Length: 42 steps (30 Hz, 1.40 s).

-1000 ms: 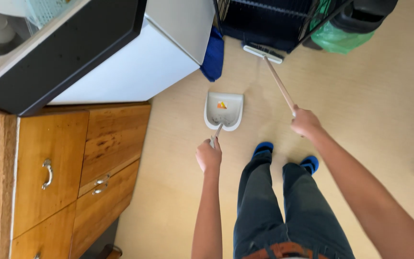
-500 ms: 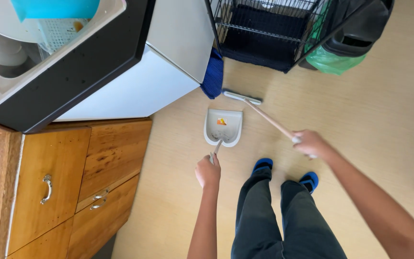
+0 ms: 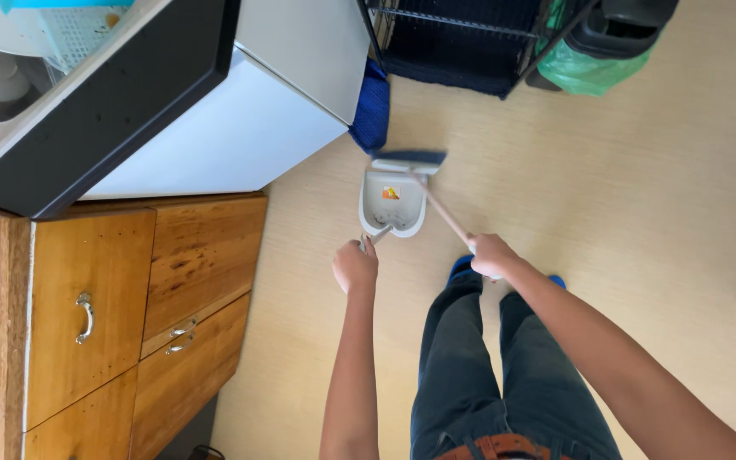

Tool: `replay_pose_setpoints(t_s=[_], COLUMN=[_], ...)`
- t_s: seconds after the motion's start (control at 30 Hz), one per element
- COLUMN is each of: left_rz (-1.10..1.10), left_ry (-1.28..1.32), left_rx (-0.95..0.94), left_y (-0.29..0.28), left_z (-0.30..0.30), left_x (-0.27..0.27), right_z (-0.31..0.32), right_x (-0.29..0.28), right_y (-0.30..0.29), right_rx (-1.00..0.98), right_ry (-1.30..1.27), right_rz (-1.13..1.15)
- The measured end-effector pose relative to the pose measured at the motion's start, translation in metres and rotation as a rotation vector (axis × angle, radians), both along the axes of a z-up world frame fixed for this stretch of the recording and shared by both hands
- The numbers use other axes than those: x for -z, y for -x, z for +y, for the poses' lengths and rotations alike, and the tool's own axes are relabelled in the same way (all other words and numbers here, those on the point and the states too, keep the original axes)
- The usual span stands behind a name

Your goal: Sweep the floor using a broom and collect the dust in a dustpan.

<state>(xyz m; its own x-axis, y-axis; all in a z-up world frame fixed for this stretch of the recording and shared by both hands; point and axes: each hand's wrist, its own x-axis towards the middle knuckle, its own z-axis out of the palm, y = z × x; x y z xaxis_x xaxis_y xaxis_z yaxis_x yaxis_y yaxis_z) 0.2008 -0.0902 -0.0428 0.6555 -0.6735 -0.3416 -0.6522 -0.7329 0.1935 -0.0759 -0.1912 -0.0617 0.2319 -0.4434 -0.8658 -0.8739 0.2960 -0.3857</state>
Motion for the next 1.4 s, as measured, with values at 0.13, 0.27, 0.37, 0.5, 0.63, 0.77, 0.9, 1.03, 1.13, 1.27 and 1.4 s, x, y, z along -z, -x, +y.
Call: replay_pose_setpoints(t_s=[0.13, 0.27, 0.37, 0.5, 0.63, 0.77, 0.9, 1.03, 1.13, 1.27, 1.4], left_rz=[0.026, 0.065, 0.131, 0.162, 0.157, 0.180, 0.177, 0.099, 0.103, 0.187, 0.203], left_ry=[0.029, -0.010, -0.008, -0.050, 0.001, -0.085, -0.115, 0.034, -0.052, -0.129, -0.130], left_rx=[0.000, 0.028, 0.053, 0.153, 0.237, 0.333, 0.492, 0.647, 0.671, 0.696, 0.797], left_y=[0.005, 0.012, 0.017, 0.029, 0.037, 0.054, 0.073, 0.074, 0.088, 0.082, 0.119], left_z=[0.011, 0.030, 0.040, 0.059, 0.052, 0.043, 0.033, 0.029, 0.020, 0.016, 0.004], left_x=[0.000, -0.001, -0.010, -0.021, -0.023, -0.039, -0.037, -0.004, -0.024, -0.024, -0.035], right_z=[0.030, 0.040, 0.030, 0.034, 0.039, 0.077, 0.164, 0.181, 0.209, 0.311, 0.405], right_x=[-0.031, -0.102, -0.162, -0.161, -0.083, -0.005, 0.066, -0.064, -0.097, -0.074, -0.048], right_y=[0.062, 0.127, 0.160, 0.213, 0.226, 0.199, 0.177, 0.137, 0.160, 0.184, 0.202], right_rx=[0.059, 0.254, 0.167, 0.435, 0.600, 0.481, 0.196, 0.389, 0.738, 0.896, 1.319], right_ry=[-0.109, -0.234, -0.117, -0.057, -0.017, 0.126, 0.170, -0.038, -0.187, -0.190, -0.132], right_rz=[-0.074, -0.141, 0.079, 0.122, 0.054, 0.225, 0.291, 0.144, -0.045, -0.054, -0.189])
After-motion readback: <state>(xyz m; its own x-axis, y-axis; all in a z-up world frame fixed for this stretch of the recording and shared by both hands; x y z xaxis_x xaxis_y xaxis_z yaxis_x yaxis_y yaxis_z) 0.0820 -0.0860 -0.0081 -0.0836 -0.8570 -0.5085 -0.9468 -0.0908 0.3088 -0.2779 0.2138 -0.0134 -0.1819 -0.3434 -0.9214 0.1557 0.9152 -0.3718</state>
